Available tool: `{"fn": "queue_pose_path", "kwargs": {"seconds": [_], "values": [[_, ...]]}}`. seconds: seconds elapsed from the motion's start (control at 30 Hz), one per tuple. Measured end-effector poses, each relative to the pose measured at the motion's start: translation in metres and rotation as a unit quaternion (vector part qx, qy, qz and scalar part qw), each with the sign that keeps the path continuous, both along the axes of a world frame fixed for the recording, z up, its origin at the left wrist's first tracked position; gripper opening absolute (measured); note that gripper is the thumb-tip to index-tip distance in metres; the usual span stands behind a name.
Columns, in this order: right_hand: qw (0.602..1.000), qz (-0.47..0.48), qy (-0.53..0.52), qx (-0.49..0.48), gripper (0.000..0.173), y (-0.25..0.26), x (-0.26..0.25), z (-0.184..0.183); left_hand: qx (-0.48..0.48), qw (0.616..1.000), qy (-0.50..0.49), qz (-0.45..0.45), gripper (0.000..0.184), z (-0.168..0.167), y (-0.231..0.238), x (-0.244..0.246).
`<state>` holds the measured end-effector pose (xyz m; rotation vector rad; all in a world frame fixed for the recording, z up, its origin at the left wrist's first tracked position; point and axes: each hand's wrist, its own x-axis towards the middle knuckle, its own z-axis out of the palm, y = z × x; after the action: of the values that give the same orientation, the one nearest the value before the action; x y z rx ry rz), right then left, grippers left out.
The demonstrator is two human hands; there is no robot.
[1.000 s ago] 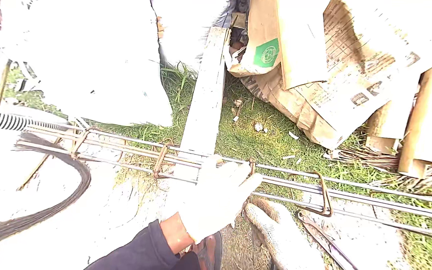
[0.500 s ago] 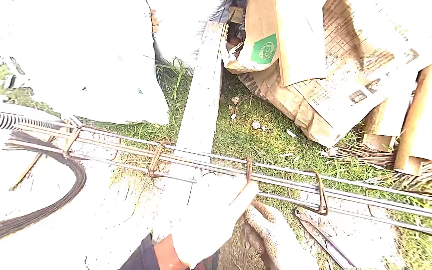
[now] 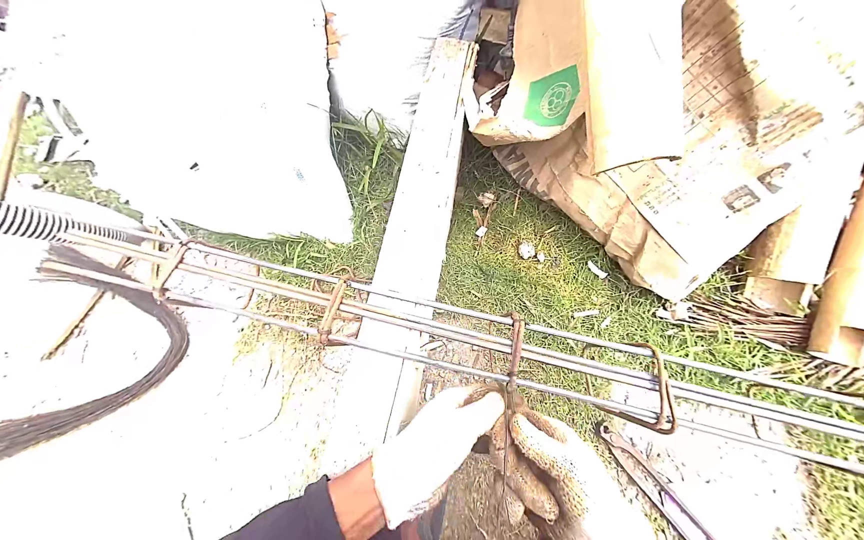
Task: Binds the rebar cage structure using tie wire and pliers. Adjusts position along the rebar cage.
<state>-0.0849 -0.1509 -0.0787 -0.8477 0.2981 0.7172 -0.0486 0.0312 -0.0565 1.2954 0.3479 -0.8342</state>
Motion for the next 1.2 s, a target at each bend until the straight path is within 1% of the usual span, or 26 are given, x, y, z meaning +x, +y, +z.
{"fn": "queue_pose_path", "kwargs": {"seconds": [0.1, 0.17, 0.23, 0.37, 0.43, 0.53, 0.6, 0.63, 0.7, 0.77, 0.83, 0.87, 0.9, 0.93, 1.0, 1.03, 1.07, 1.1, 1.13, 1.2], "values": [[1.0, 0.01, 0.007, 0.021, 0.03, -0.001, 0.0, -0.002, -0.005, 1.0, 0.008, -0.006, 0.024, -0.001, 0.0, 0.001], [0.997, 0.024, 0.028, 0.073, 0.028, -0.004, 0.001, -0.006, -0.002, 1.0, 0.014, -0.006, 0.025, -0.004, -0.001, -0.001], [0.993, 0.046, 0.052, 0.095, 0.03, -0.007, 0.002, -0.007, -0.019, 1.0, 0.013, 0.002, 0.025, -0.006, -0.001, -0.002], [0.992, 0.093, 0.076, 0.049, 0.048, -0.005, -0.004, -0.008, -0.024, 1.0, 0.011, 0.009, 0.024, -0.005, -0.002, -0.001], [0.99, 0.096, 0.08, 0.06, 0.05, -0.004, -0.006, -0.008, -0.029, 0.999, 0.012, 0.01, 0.025, -0.004, -0.003, -0.003], [0.988, 0.085, 0.082, 0.095, 0.046, -0.003, -0.01, -0.002, -0.039, 0.999, 0.027, 0.018, 0.024, 0.001, -0.004, -0.004], [0.992, 0.066, 0.078, 0.078, 0.045, 0.002, -0.012, 0.009, -0.053, 0.997, 0.04, 0.024, 0.025, 0.002, -0.006, -0.004], [0.992, 0.061, 0.075, 0.087, 0.044, 0.001, -0.013, 0.012, -0.054, 0.997, 0.046, 0.025, 0.026, 0.003, -0.007, -0.005], [0.989, 0.074, 0.064, 0.11, 0.037, -0.005, -0.015, 0.015, -0.072, 0.996, 0.053, 0.028, 0.027, 0.0, -0.008, -0.005], [0.992, 0.073, 0.031, 0.099, 0.032, -0.01, -0.015, 0.024, -0.084, 0.995, 0.043, 0.027, 0.026, -0.002, -0.008, -0.006], [0.998, 0.054, -0.019, 0.007, 0.03, -0.015, -0.014, 0.035, -0.071, 0.997, 0.002, 0.034, 0.024, -0.006, -0.009, -0.006], [0.994, 0.066, -0.05, -0.067, 0.029, -0.02, -0.012, 0.039, -0.046, 0.998, -0.025, 0.036, 0.022, -0.006, -0.01, -0.006], [0.98, 0.092, -0.094, -0.151, 0.027, -0.026, -0.011, 0.039, -0.013, 0.998, -0.052, 0.039, 0.019, -0.006, -0.011, -0.005], [0.95, 0.131, -0.151, -0.24, 0.025, -0.031, -0.01, 0.036, 0.035, 0.996, -0.077, 0.038, 0.016, -0.004, -0.012, -0.004], [0.85, 0.186, -0.281, -0.404, 0.028, -0.034, -0.011, 0.024, 0.129, 0.985, -0.117, 0.015, 0.017, 0.003, -0.012, -0.002], [0.805, 0.189, -0.333, -0.454, 0.029, -0.032, -0.012, 0.015, 0.169, 0.976, -0.134, -0.013, 0.02, 0.008, -0.011, -0.001], [0.771, 0.181, -0.369, -0.486, 0.031, -0.029, -0.013, 0.004, 0.197, 0.968, -0.152, -0.042, 0.023, 0.011, -0.01, -0.001], [0.752, 0.169, -0.393, -0.502, 0.033, -0.025, -0.013, -0.007, 0.208, 0.961, -0.168, -0.065, 0.025, 0.014, -0.007, 0.0], [0.747, 0.157, -0.403, -0.505, 0.034, -0.019, -0.012, -0.018, 0.201, 0.96, -0.173, -0.085, 0.028, 0.017, -0.003, 0.001], [0.77, 0.136, -0.392, -0.485, 0.034, -0.008, -0.012, -0.034, 0.143, 0.972, -0.162, -0.097, 0.029, 0.018, 0.008, 0.004]]}}
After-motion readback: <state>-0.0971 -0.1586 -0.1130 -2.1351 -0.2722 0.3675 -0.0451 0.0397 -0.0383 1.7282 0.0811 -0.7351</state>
